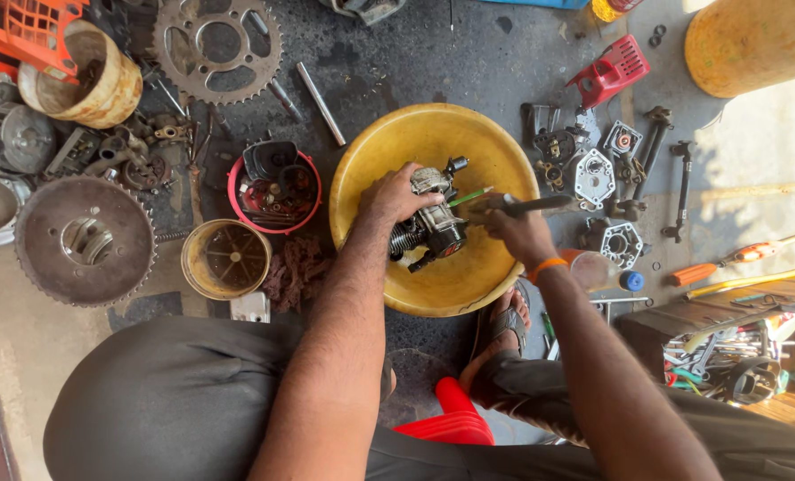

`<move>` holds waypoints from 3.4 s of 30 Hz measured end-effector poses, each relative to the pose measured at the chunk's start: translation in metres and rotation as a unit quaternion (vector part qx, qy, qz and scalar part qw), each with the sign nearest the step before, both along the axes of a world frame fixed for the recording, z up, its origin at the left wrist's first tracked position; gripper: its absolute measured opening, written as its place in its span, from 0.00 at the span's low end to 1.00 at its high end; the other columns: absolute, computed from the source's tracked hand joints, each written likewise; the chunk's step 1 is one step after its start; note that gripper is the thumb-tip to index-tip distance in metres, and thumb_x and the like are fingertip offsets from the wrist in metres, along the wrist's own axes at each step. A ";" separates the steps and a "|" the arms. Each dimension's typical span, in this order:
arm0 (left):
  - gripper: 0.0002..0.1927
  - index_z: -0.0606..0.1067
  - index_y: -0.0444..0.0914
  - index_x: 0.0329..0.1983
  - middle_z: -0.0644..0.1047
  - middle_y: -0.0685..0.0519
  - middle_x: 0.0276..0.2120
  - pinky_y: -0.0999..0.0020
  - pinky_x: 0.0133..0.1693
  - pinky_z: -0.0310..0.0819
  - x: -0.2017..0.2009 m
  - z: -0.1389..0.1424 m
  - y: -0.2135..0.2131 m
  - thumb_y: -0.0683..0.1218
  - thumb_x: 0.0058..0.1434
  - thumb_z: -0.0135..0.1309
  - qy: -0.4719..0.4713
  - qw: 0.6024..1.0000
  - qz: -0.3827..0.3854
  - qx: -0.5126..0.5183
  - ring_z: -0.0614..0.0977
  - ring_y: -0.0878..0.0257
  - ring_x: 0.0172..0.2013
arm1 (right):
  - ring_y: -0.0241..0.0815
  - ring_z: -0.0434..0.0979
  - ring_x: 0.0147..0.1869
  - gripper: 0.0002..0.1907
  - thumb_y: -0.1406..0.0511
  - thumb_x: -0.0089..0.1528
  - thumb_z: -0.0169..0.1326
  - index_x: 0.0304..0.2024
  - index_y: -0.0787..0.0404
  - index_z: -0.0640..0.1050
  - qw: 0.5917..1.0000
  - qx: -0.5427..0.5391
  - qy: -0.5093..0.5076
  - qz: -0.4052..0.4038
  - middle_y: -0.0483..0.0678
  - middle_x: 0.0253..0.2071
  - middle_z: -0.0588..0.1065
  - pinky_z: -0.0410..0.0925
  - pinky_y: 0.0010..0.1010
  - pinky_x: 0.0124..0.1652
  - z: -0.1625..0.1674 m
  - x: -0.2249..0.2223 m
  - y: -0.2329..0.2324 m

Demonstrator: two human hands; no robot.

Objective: The person sits on the floor of a repair shop and scrubs a small engine assembly placed in a yellow plastic basin, using a brush to clean its surfaces. They turn the engine over and reposition it in the basin to reach different sides while scrubbing.

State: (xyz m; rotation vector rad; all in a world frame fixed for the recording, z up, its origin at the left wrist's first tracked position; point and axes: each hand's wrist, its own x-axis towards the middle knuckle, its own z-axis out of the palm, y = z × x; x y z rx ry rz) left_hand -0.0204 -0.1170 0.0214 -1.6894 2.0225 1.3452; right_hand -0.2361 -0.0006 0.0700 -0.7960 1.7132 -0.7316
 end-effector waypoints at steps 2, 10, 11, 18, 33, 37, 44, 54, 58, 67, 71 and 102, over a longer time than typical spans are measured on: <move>0.53 0.58 0.53 0.75 0.72 0.47 0.62 0.44 0.62 0.66 -0.001 -0.001 0.000 0.75 0.49 0.60 -0.042 0.999 -0.010 -0.010 0.73 0.47 0.62 | 0.37 0.79 0.40 0.15 0.67 0.65 0.54 0.53 0.64 0.78 0.996 -0.054 0.029 0.072 0.48 0.41 0.81 0.74 0.28 0.40 0.036 0.005 0.003; 0.57 0.58 0.53 0.75 0.71 0.46 0.63 0.44 0.64 0.64 -0.003 -0.005 0.002 0.80 0.46 0.59 -0.028 0.999 -0.006 -0.040 0.72 0.47 0.64 | 0.50 0.82 0.48 0.18 0.61 0.64 0.54 0.57 0.54 0.79 0.749 -0.308 0.413 0.416 0.51 0.52 0.80 0.75 0.39 0.47 0.091 0.056 0.023; 0.56 0.59 0.54 0.75 0.72 0.47 0.63 0.44 0.64 0.64 -0.003 -0.005 0.003 0.80 0.46 0.58 -0.030 0.999 -0.007 -0.038 0.73 0.47 0.64 | 0.49 0.83 0.49 0.15 0.61 0.67 0.53 0.56 0.55 0.78 0.773 -0.281 0.408 0.397 0.50 0.53 0.79 0.75 0.39 0.49 0.090 0.056 0.023; 0.55 0.59 0.53 0.74 0.71 0.45 0.63 0.42 0.64 0.59 -0.006 -0.003 0.004 0.79 0.47 0.61 -0.017 0.999 0.009 -0.050 0.71 0.47 0.64 | 0.52 0.83 0.55 0.19 0.64 0.61 0.55 0.56 0.58 0.78 0.704 -0.372 0.424 0.432 0.51 0.55 0.77 0.77 0.39 0.51 0.065 0.059 0.038; 0.51 0.62 0.55 0.73 0.73 0.48 0.63 0.40 0.66 0.59 -0.008 0.004 0.006 0.78 0.50 0.58 -0.037 0.998 -0.013 -0.044 0.72 0.47 0.64 | 0.44 0.84 0.48 0.13 0.65 0.67 0.52 0.52 0.58 0.81 0.902 -0.245 0.256 0.246 0.50 0.51 0.80 0.78 0.36 0.46 0.061 0.040 0.020; 0.52 0.60 0.55 0.74 0.70 0.45 0.64 0.39 0.65 0.56 -0.008 -0.001 0.010 0.78 0.49 0.60 -0.031 0.998 0.008 -0.048 0.70 0.47 0.64 | 0.47 0.83 0.47 0.10 0.65 0.68 0.55 0.50 0.58 0.81 0.861 -0.212 0.325 0.328 0.50 0.49 0.82 0.77 0.36 0.45 0.048 0.028 0.018; 0.51 0.62 0.57 0.74 0.73 0.45 0.63 0.44 0.67 0.60 -0.009 0.000 0.008 0.79 0.50 0.57 -0.030 0.999 0.005 -0.045 0.72 0.48 0.66 | 0.52 0.82 0.48 0.12 0.65 0.64 0.56 0.50 0.59 0.81 0.882 -0.226 0.283 0.303 0.52 0.48 0.81 0.75 0.38 0.47 0.037 0.014 0.018; 0.51 0.60 0.56 0.74 0.69 0.46 0.65 0.37 0.66 0.50 -0.008 -0.005 0.012 0.78 0.50 0.59 -0.014 0.999 0.014 -0.047 0.68 0.45 0.65 | 0.50 0.82 0.48 0.10 0.64 0.67 0.54 0.48 0.55 0.83 0.891 -0.175 0.348 0.234 0.49 0.47 0.83 0.74 0.39 0.46 0.036 0.026 0.026; 0.51 0.62 0.57 0.73 0.72 0.47 0.63 0.39 0.66 0.55 -0.007 -0.012 0.008 0.77 0.48 0.60 -0.013 0.998 0.024 -0.054 0.71 0.45 0.64 | 0.46 0.84 0.45 0.11 0.63 0.65 0.56 0.49 0.57 0.82 0.969 -0.131 0.188 0.093 0.50 0.41 0.83 0.73 0.36 0.43 0.032 0.032 0.031; 0.52 0.62 0.55 0.73 0.72 0.46 0.63 0.40 0.65 0.57 -0.005 -0.015 0.001 0.78 0.48 0.60 -0.009 0.999 0.014 -0.051 0.71 0.46 0.63 | 0.47 0.83 0.41 0.09 0.63 0.66 0.51 0.39 0.56 0.82 0.929 -0.099 0.304 0.188 0.49 0.38 0.82 0.73 0.37 0.41 0.013 0.023 0.045; 0.50 0.62 0.55 0.72 0.73 0.46 0.61 0.40 0.65 0.57 -0.006 -0.006 0.003 0.79 0.49 0.58 -0.028 0.998 -0.004 -0.058 0.72 0.47 0.62 | 0.48 0.82 0.39 0.10 0.61 0.67 0.52 0.41 0.58 0.81 0.944 -0.065 0.288 0.150 0.52 0.36 0.81 0.72 0.37 0.40 0.016 0.030 0.026; 0.40 0.63 0.55 0.72 0.71 0.47 0.65 0.42 0.66 0.59 0.001 0.008 -0.009 0.76 0.62 0.40 -0.001 0.995 0.054 0.085 0.71 0.46 0.66 | 0.45 0.79 0.40 0.16 0.60 0.70 0.47 0.50 0.65 0.77 0.965 0.112 -0.144 -0.188 0.51 0.42 0.78 0.74 0.36 0.37 -0.073 0.042 0.001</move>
